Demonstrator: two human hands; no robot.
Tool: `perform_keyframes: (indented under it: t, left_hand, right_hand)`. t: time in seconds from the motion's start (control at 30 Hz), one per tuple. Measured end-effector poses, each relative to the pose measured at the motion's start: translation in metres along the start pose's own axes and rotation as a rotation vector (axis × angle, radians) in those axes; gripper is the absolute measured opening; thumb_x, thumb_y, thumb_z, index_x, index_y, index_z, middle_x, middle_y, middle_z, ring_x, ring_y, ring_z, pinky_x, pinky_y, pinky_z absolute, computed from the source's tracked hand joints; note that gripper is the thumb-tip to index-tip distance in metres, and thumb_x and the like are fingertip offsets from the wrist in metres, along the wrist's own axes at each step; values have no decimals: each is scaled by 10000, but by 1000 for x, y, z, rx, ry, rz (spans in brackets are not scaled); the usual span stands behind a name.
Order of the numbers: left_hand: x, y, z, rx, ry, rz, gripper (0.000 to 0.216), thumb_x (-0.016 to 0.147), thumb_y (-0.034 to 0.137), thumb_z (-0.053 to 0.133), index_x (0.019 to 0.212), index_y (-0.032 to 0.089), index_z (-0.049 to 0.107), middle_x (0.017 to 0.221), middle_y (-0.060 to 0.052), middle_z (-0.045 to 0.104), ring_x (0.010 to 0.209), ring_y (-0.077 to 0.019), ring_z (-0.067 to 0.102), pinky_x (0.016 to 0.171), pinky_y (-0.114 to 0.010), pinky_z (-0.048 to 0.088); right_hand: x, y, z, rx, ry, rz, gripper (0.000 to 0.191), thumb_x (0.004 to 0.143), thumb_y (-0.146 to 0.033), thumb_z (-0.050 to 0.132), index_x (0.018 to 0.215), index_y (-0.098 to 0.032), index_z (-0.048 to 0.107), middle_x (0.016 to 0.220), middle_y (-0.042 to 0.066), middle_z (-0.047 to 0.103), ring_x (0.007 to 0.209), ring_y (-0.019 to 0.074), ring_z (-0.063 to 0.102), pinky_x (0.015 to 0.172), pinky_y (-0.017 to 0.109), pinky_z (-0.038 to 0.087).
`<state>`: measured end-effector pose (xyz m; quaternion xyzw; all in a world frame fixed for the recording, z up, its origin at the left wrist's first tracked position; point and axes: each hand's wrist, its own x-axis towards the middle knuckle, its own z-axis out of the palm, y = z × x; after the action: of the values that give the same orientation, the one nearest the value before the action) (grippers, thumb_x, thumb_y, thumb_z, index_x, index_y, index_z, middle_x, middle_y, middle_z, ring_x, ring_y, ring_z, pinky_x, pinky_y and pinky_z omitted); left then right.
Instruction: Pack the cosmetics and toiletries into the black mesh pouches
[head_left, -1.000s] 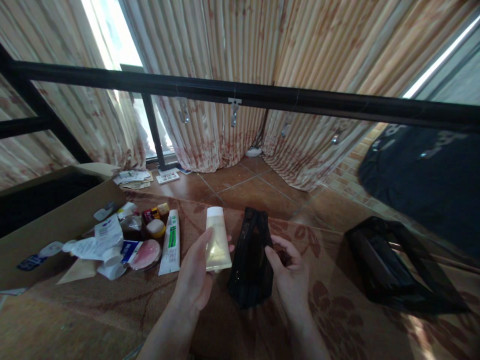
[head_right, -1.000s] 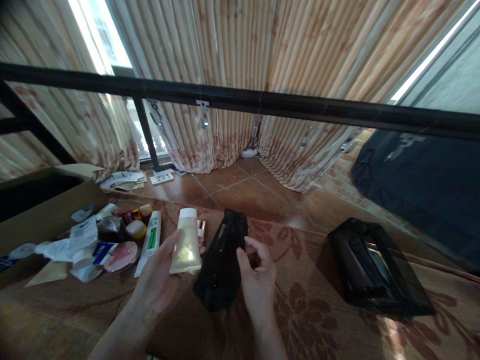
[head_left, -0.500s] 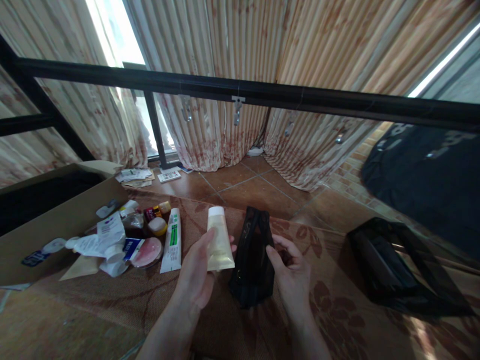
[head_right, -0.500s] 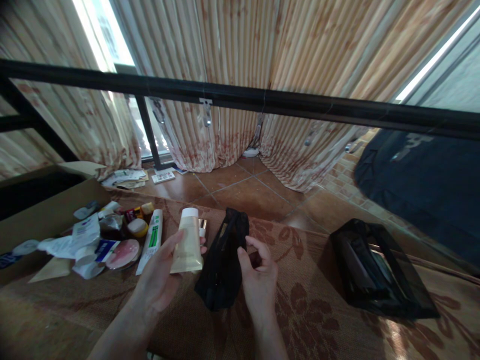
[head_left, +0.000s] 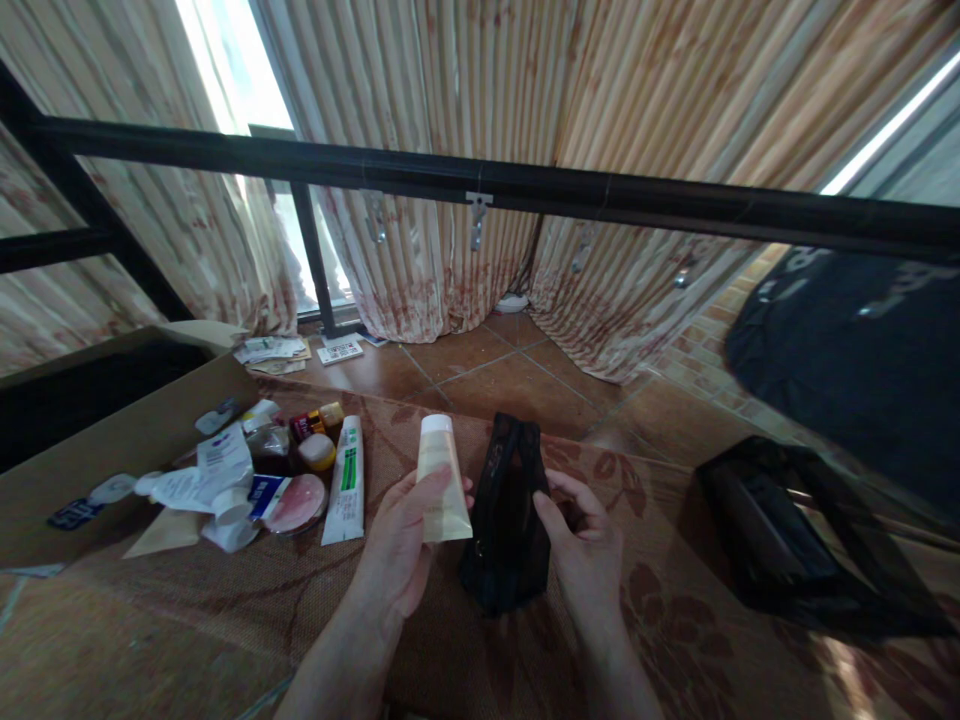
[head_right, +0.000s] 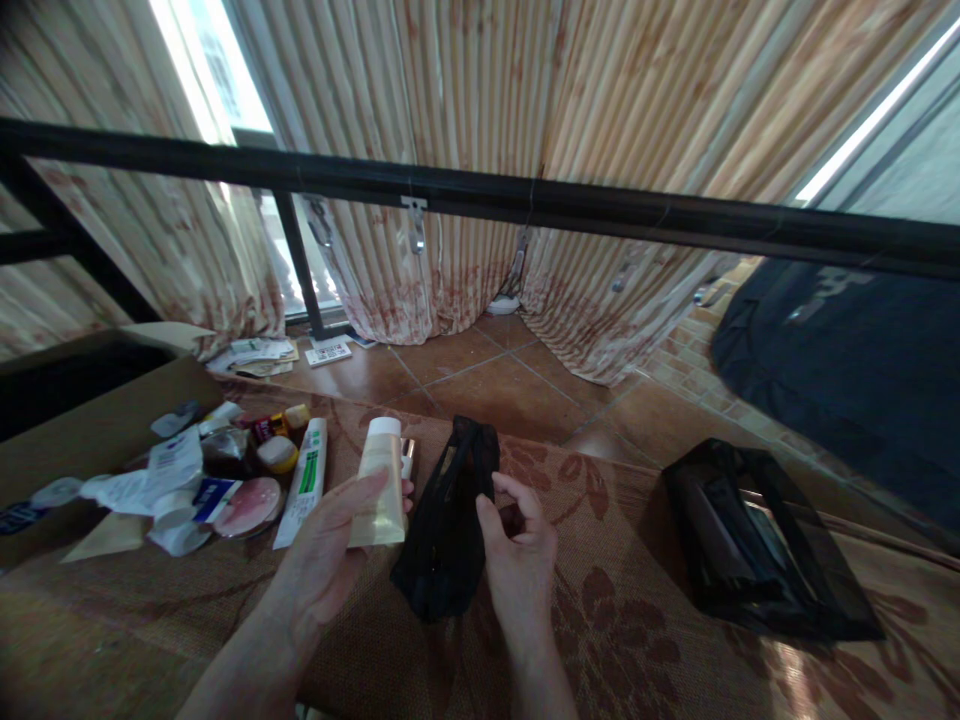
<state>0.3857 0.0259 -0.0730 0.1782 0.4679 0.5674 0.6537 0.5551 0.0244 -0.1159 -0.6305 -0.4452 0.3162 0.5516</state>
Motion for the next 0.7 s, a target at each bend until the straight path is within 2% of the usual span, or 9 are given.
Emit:
perform_keyframes:
  t: [0.2, 0.47, 0.7]
  left_hand:
    - [1, -1, 0, 14, -3, -6, 315, 695, 266, 766, 944, 87, 693, 800, -83, 725, 627, -118, 648, 583, -189, 503]
    - [1, -1, 1, 20, -11, -16, 279, 648, 221, 777, 874, 89, 682, 800, -76, 717, 634, -118, 637, 596, -195, 500]
    - [0, 1, 2, 19, 2, -14, 283, 634, 197, 776, 882, 101, 679, 827, -74, 722, 657, -124, 645, 613, -199, 503]
  right_hand:
    - [1, 1, 0, 5, 4, -9, 365, 735, -429, 673, 1013, -193, 684, 810, 36, 696, 643, 157, 576, 567, 265, 444]
    - [1, 0, 1, 10, -8, -16, 348, 743, -415, 666, 1013, -196, 679, 822, 31, 701, 658, 160, 589, 610, 282, 462]
    - [0, -2, 2, 38, 3, -18, 339, 736, -405, 671, 1001, -194, 685, 924, 63, 722, 784, 193, 643, 653, 293, 482]
